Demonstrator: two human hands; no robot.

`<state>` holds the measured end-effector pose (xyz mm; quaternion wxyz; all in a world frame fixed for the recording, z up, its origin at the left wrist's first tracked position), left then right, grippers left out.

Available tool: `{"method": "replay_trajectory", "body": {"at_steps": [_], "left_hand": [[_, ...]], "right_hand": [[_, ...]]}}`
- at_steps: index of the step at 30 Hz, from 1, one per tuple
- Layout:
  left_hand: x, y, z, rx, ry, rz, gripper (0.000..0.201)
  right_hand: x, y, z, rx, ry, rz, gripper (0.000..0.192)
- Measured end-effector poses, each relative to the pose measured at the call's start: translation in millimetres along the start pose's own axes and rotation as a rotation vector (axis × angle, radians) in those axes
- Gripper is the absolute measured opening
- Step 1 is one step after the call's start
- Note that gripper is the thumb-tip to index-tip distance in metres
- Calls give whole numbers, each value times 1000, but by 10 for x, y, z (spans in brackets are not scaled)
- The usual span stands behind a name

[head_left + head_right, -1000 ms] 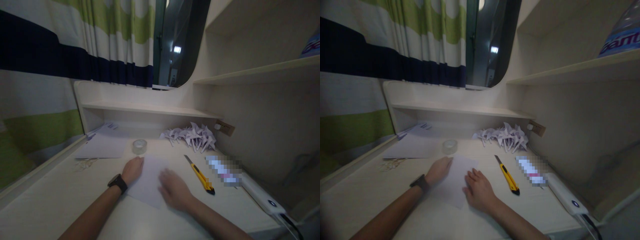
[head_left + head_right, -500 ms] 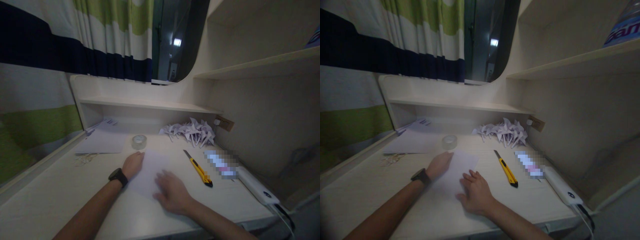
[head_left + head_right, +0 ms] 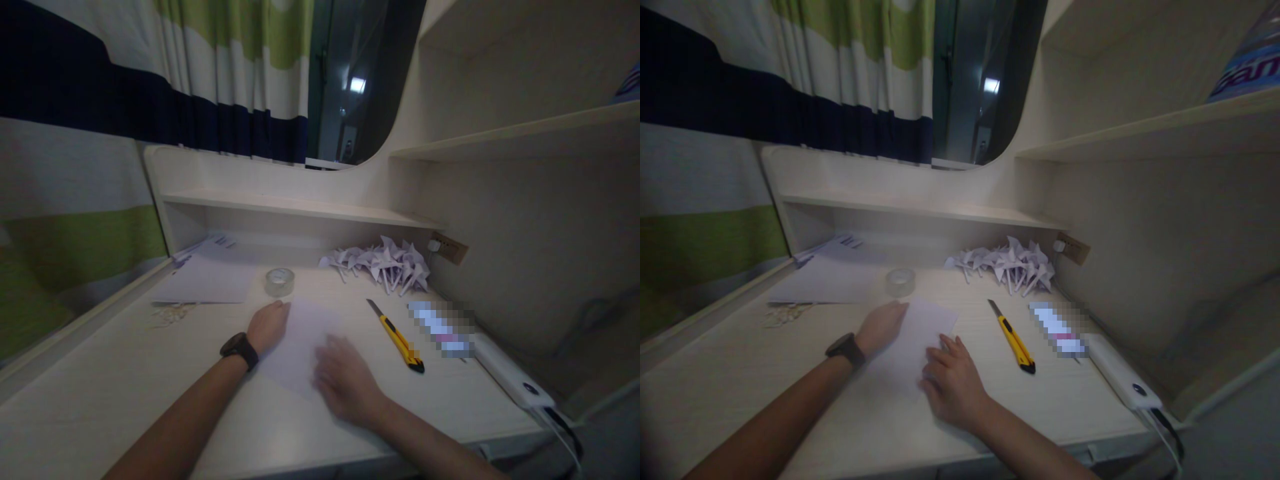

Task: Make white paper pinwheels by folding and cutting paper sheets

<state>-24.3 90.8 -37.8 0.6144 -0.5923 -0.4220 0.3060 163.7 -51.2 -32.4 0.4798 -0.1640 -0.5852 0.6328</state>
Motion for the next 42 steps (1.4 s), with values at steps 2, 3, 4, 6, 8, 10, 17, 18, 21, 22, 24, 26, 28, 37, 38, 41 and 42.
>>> {"method": "replay_trajectory", "body": {"at_steps": [2,3,4,6,8,10,17,18,21,22,24,26,28,37,38,41,42], "left_hand": [[-3,-2,-8,4,-5,-3,29],[-4,-1,-10,6,-6,-4,29],[-3,0,-12,8,-7,-6,29],[-2,0,-13,12,-7,-11,29],[-5,-3,-13,13,-4,-16,30],[-13,-7,-14,15,1,-18,30],[-23,-50,-55,33,-1,-10,29],[-16,-79,-63,40,-6,-12,30],[-49,-219,-97,71,-44,-40,33],[-105,-272,-125,82,-52,-57,34],[-322,-355,-227,93,-28,-98,34],[-672,-368,-413,62,141,-106,29],[-1080,-317,-624,3,299,-133,25],[-1644,-124,-922,-43,425,-489,29],[-1635,-127,-913,-38,429,-489,30],[-1648,-128,-901,-20,414,-480,32],[-1660,-126,-903,-24,406,-478,33]], "right_hand": [[-13,-22,44,-10,2,52,18],[-20,-35,63,-12,16,76,23],[-25,-46,77,-12,27,98,28],[-32,-56,92,-15,22,131,37],[-33,-55,85,-22,-10,147,40],[-32,-59,63,-28,-41,150,43],[-125,-176,68,-7,-97,238,50],[-149,-186,87,-5,-107,254,48],[-201,-188,135,3,-112,284,44],[-209,-183,145,6,-110,288,43],[-212,-174,155,9,-105,289,42],[-209,-171,161,14,-101,278,41],[-207,-175,171,17,-105,264,40],[-191,-178,144,-28,-165,122,33],[-171,-161,103,-49,-155,75,29],[-98,-74,-34,-224,-50,-29,27],[-74,-37,-61,-299,-42,-31,27]]}}
Point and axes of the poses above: each hand's wrist, its own x-axis towards the middle knuckle, its own y-axis out of the palm, z = x × y, the point moved 2 cm from there along x, towards the middle knuckle, and after that the axes turned 4 degrees about z, right-handed, at the moved point
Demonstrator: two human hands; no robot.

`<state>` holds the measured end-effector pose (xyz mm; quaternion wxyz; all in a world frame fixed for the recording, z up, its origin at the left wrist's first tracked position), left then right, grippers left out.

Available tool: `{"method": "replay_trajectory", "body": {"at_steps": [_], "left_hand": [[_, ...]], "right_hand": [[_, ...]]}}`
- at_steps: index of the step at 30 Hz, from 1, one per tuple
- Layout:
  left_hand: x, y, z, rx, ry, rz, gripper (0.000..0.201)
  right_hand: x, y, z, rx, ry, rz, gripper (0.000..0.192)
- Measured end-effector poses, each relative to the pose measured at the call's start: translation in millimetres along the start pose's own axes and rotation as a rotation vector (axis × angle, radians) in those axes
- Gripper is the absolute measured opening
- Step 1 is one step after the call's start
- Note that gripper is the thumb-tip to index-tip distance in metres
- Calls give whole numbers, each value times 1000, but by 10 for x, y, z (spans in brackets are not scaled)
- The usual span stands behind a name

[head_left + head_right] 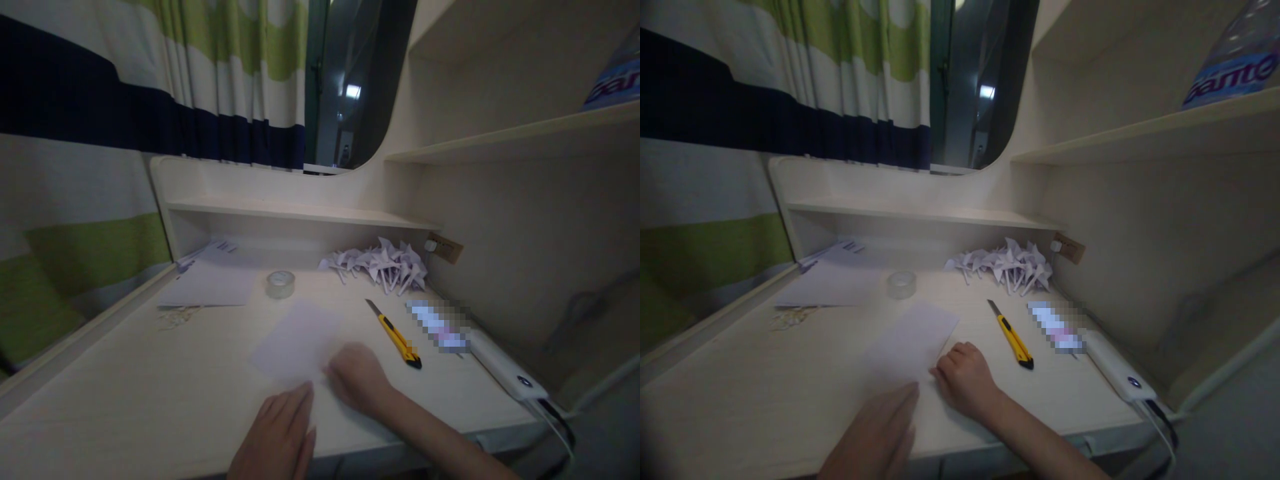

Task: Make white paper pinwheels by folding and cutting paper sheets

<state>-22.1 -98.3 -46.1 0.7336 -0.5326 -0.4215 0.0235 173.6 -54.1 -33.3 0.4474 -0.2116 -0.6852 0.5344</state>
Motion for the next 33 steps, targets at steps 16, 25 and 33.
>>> {"method": "replay_trajectory", "body": {"at_steps": [16,25,33], "left_hand": [[-23,33,-7,29,2,-35,35],[9,8,-4,168,97,-39,33],[-10,-1,3,207,95,-69,32]], "right_hand": [[255,-13,-3,-221,-473,299,14],[457,67,-518,-333,-361,402,12],[582,83,-851,-348,-272,421,13]]}}
Point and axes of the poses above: each hand's wrist, its own x-axis towards the middle knuckle, its own y-axis out of the palm, z = x × y, the point moved 2 cm from there along x, towards the middle knuckle, and after that the axes turned 4 degrees about z, right-handed, at the moved point
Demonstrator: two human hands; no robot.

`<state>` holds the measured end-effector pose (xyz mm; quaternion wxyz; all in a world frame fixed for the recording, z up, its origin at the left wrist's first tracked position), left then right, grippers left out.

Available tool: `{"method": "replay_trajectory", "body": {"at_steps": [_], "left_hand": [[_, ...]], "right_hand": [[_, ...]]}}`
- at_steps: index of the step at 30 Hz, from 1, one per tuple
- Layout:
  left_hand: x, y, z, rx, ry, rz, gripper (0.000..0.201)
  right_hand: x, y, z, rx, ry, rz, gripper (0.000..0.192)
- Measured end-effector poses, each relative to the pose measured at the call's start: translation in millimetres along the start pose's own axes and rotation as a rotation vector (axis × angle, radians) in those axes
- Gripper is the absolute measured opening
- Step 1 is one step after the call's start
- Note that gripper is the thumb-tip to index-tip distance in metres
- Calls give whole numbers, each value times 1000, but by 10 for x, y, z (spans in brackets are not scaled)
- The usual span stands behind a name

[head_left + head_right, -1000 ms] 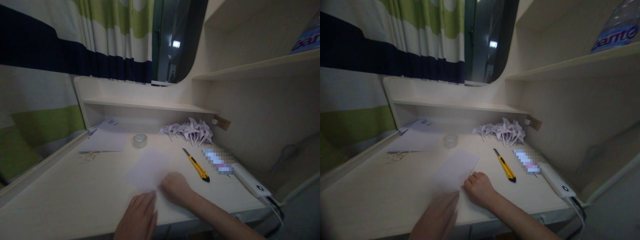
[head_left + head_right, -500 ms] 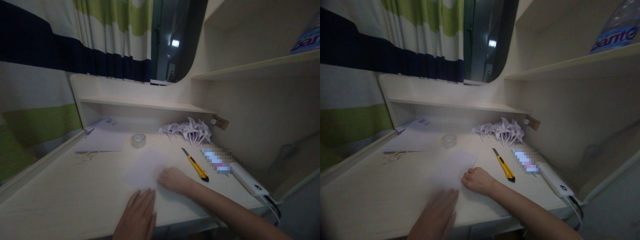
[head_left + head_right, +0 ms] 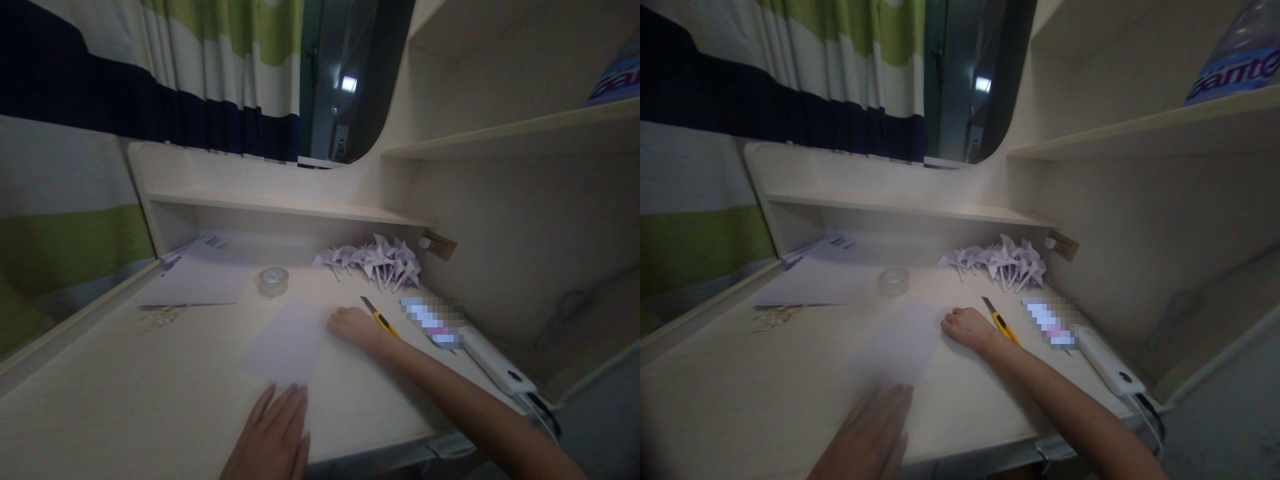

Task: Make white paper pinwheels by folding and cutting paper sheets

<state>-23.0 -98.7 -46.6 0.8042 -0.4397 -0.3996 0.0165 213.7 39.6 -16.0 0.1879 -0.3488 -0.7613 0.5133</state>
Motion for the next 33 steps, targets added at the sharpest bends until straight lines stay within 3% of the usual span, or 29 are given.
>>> {"method": "replay_trajectory", "body": {"at_steps": [8,16,20,22,24,26,30,33], "left_hand": [[-4,13,21,-12,17,-34,32],[24,86,17,-118,-12,1,29],[128,47,-107,-353,157,52,32],[213,-25,-107,-507,232,135,33],[319,-71,6,-628,203,242,42],[431,-31,240,-620,27,319,39],[564,279,688,-527,11,438,32],[540,479,774,-464,9,477,37]], "right_hand": [[66,57,-316,136,182,94,16],[189,54,-415,337,452,14,23],[253,78,-296,514,573,-51,32],[294,92,-212,608,570,-53,32],[334,93,-115,683,543,-56,29],[366,79,-14,724,528,-75,26],[397,35,147,705,565,-143,33],[422,37,196,683,546,-175,33]]}}
Point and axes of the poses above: each hand's wrist, its own x-axis towards the middle knuckle, its own y-axis out of the palm, z = x × y, the point moved 2 cm from there along x, towards the middle knuckle, and after that the axes turned 4 degrees about z, right-handed, at the moved point
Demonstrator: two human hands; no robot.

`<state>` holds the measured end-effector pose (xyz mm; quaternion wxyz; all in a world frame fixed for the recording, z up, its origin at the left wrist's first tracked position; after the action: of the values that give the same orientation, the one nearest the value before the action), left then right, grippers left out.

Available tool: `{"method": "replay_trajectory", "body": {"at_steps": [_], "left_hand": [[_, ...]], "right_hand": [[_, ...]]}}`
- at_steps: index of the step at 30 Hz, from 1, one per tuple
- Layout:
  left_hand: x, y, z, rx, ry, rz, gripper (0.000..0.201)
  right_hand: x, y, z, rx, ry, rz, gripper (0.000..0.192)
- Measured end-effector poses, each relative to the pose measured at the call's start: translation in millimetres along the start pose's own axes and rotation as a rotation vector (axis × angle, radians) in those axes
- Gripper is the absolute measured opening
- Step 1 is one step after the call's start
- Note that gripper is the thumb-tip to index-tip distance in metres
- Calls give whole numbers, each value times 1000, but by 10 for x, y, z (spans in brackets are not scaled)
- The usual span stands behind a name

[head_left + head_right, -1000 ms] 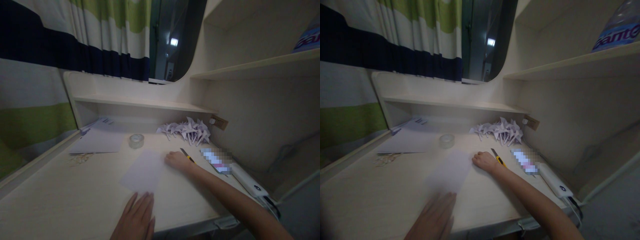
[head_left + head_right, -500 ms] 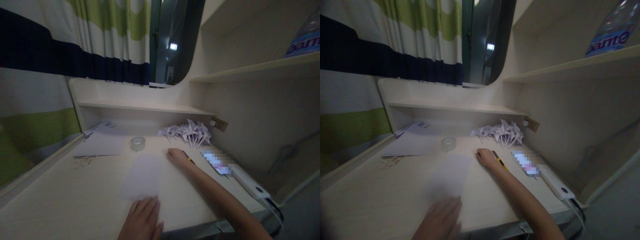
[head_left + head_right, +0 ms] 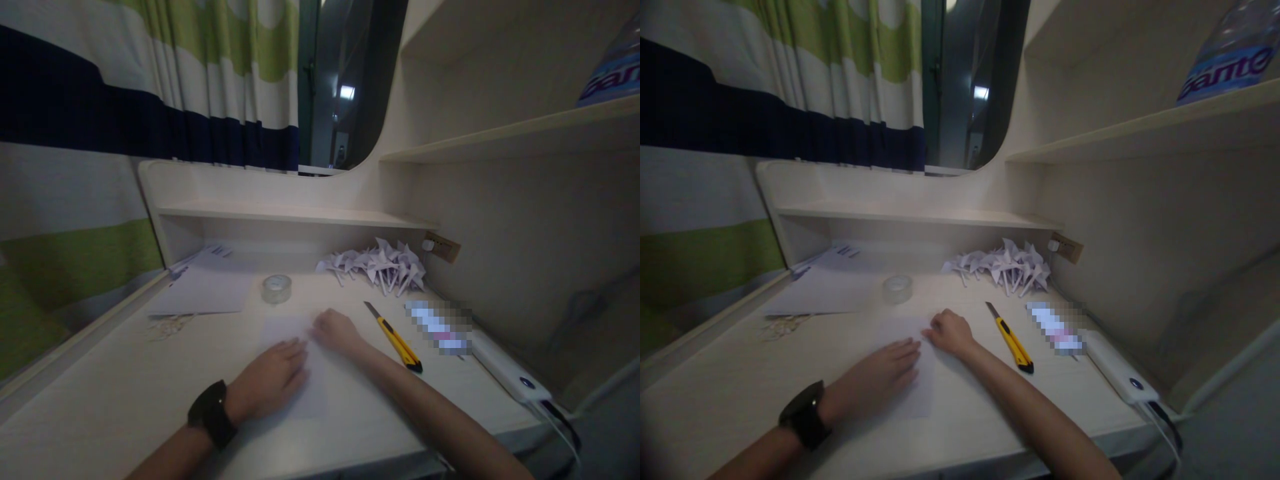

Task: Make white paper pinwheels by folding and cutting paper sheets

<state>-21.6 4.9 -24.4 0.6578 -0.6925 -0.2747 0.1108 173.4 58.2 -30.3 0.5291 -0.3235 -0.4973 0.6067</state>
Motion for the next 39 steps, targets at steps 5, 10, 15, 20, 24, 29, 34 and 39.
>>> {"method": "replay_trajectory", "body": {"at_steps": [5,10,15,20,24,29,34,39], "left_hand": [[-45,63,-304,-37,-3,-39,37],[31,-64,-288,-138,-40,-91,40],[230,-15,266,-13,-149,-129,44],[283,289,474,-25,-142,-19,49],[254,385,462,-9,-144,-3,49],[249,357,455,-6,-141,-10,49],[237,347,445,2,-149,-6,50],[239,366,463,1,-148,-5,51]], "right_hand": [[119,76,-14,114,-210,65,23],[287,94,-65,535,-221,182,39],[353,-13,-162,607,14,129,17],[278,-98,-123,565,102,271,12],[183,-150,-30,542,143,305,13],[119,-177,-30,487,187,322,10],[12,-194,-163,445,194,330,9],[-212,-304,-302,408,198,346,11]]}}
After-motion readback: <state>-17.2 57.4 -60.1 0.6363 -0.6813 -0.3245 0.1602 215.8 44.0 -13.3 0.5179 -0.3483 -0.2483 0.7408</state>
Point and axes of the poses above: each hand's wrist, its own x-axis towards the middle knuckle, its own y-axis out of the palm, z = x × y, the point moved 2 cm from there along x, towards the middle knuckle, and after that the axes turned 4 degrees about z, right-handed, at the moved point
